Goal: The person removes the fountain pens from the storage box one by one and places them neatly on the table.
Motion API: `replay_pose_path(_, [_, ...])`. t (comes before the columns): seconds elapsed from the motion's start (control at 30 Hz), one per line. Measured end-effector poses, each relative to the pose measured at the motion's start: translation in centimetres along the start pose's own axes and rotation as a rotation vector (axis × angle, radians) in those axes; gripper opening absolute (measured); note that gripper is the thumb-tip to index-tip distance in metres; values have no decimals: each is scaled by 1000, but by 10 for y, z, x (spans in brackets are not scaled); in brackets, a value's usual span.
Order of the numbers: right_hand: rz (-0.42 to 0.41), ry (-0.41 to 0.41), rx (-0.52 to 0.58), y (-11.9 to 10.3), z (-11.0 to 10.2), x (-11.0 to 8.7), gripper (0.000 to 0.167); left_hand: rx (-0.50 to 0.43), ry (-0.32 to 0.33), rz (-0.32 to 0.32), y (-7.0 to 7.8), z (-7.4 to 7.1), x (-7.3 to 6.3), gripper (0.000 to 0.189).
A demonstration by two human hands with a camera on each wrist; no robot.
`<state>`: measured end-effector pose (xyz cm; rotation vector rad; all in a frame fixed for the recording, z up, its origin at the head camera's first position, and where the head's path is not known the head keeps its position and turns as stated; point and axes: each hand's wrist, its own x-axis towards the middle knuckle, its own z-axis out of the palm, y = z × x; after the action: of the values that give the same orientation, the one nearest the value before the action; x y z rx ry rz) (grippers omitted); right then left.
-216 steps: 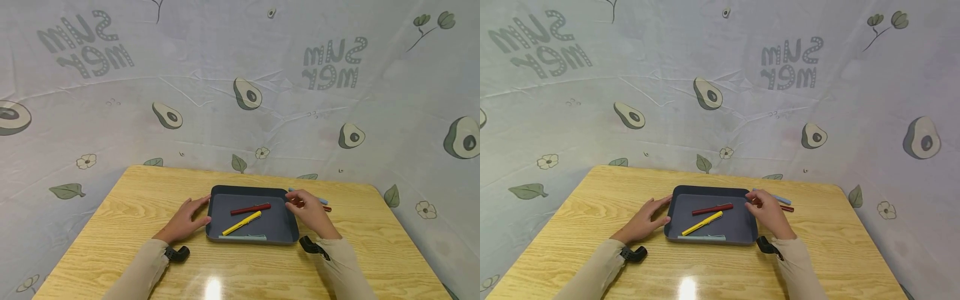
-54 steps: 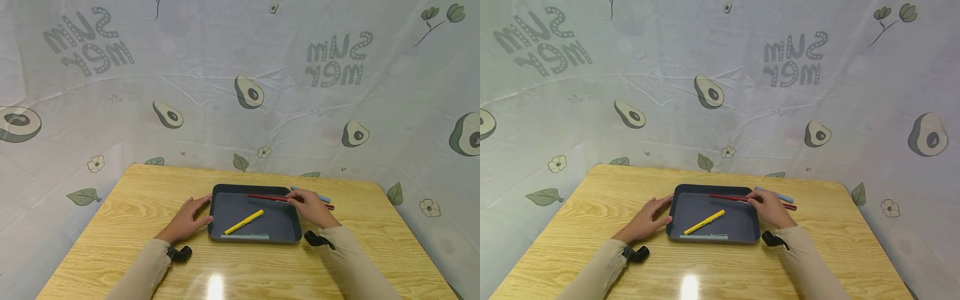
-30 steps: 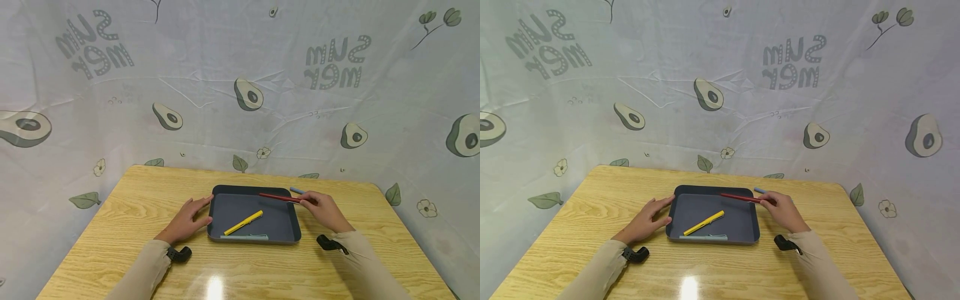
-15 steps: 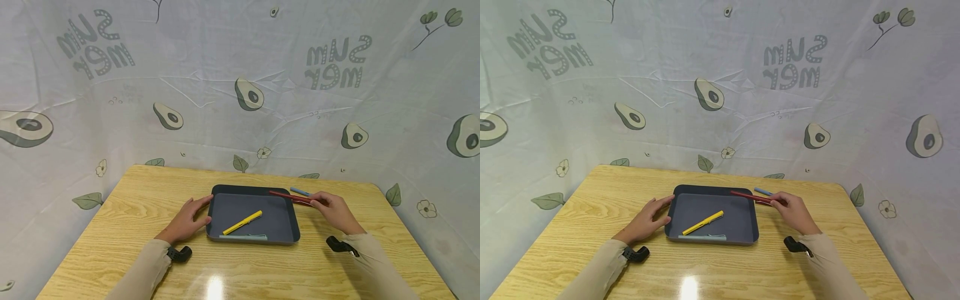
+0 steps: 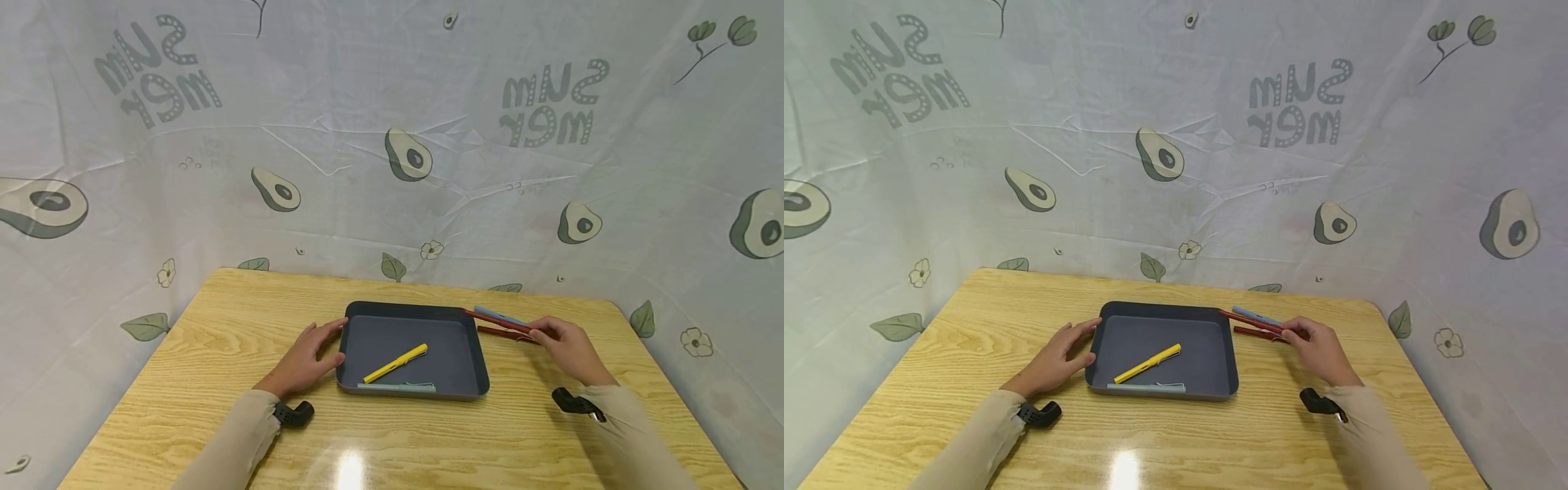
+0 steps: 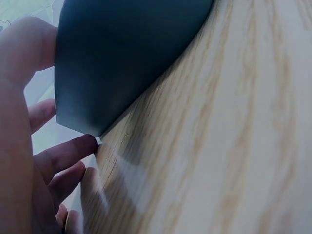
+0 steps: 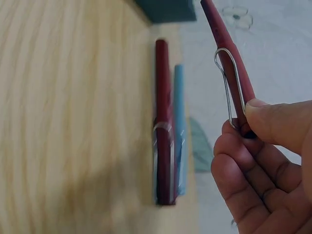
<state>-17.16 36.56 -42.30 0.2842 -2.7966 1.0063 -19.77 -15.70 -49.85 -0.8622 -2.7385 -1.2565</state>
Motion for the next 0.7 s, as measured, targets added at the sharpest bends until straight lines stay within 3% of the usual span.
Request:
replay_pose_path(0.37, [76, -47, 2, 29, -9, -9, 23, 7, -7, -15, 0, -1, 0, 68])
replay_pose_path(0.7, [95, -145, 16, 28, 2, -8, 18, 4, -1, -7, -1, 1, 0, 68])
